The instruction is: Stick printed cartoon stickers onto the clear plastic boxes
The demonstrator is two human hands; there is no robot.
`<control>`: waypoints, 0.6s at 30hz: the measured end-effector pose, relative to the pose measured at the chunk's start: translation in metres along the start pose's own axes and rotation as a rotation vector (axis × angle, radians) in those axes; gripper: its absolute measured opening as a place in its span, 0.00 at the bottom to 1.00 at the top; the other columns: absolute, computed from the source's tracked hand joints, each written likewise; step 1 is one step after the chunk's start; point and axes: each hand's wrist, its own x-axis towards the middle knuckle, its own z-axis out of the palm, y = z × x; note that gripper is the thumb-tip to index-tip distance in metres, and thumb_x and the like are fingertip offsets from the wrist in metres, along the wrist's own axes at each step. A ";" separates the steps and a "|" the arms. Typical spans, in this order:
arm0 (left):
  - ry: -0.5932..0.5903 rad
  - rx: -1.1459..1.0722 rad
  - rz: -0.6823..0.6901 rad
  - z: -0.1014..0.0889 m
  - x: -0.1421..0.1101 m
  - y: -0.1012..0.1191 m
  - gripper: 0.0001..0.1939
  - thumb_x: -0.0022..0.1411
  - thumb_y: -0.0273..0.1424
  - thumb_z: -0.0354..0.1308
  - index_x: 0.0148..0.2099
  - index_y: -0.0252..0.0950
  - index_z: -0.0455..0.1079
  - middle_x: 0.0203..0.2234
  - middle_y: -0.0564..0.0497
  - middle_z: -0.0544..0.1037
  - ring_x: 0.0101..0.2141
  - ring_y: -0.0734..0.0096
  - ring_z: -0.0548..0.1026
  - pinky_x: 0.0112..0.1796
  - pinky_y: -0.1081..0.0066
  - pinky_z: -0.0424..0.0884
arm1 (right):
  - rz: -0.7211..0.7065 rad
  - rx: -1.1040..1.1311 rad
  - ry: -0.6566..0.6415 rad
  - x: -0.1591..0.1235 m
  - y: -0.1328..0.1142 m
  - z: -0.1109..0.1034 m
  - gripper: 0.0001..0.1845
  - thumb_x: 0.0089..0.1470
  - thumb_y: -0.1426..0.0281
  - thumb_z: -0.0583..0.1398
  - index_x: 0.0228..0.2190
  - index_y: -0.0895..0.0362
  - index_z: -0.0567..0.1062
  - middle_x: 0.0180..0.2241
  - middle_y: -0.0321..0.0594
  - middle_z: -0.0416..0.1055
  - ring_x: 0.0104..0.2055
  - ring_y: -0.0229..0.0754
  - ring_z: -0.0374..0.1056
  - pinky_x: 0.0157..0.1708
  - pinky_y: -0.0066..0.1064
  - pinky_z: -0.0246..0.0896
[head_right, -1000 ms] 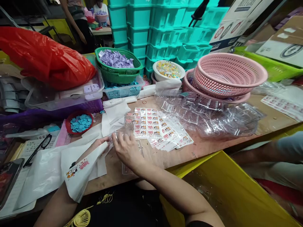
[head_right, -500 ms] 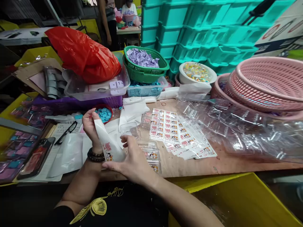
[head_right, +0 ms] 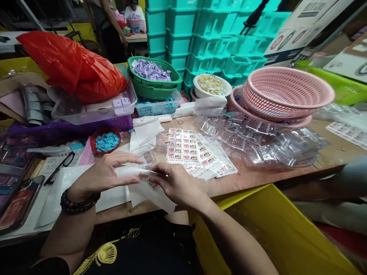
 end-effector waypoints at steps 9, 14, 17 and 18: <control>-0.148 -0.243 -0.277 0.037 0.018 0.003 0.14 0.55 0.42 0.68 0.34 0.35 0.83 0.27 0.48 0.83 0.27 0.70 0.77 0.28 0.78 0.70 | 0.009 -0.095 0.179 -0.027 0.007 -0.004 0.14 0.47 0.66 0.72 0.36 0.56 0.80 0.34 0.40 0.79 0.37 0.42 0.73 0.37 0.30 0.63; -0.196 -0.237 -0.311 0.048 0.023 0.007 0.20 0.53 0.48 0.67 0.34 0.35 0.83 0.26 0.46 0.83 0.26 0.67 0.78 0.27 0.76 0.73 | 0.094 0.048 0.136 -0.037 0.013 -0.011 0.03 0.56 0.74 0.65 0.32 0.57 0.81 0.25 0.34 0.77 0.29 0.36 0.72 0.33 0.26 0.61; -0.226 -0.210 -0.284 0.055 0.023 0.005 0.21 0.51 0.50 0.67 0.38 0.38 0.84 0.33 0.44 0.85 0.33 0.59 0.81 0.34 0.70 0.78 | 0.056 -0.058 0.122 -0.044 0.014 -0.013 0.06 0.58 0.68 0.65 0.35 0.58 0.81 0.29 0.37 0.79 0.33 0.38 0.73 0.36 0.28 0.61; -0.232 -0.178 -0.267 0.057 0.022 0.003 0.21 0.51 0.50 0.66 0.38 0.39 0.84 0.34 0.45 0.85 0.34 0.57 0.81 0.35 0.69 0.78 | 0.027 -0.104 0.139 -0.046 0.014 -0.012 0.09 0.57 0.65 0.66 0.37 0.58 0.81 0.32 0.38 0.80 0.35 0.39 0.74 0.39 0.29 0.61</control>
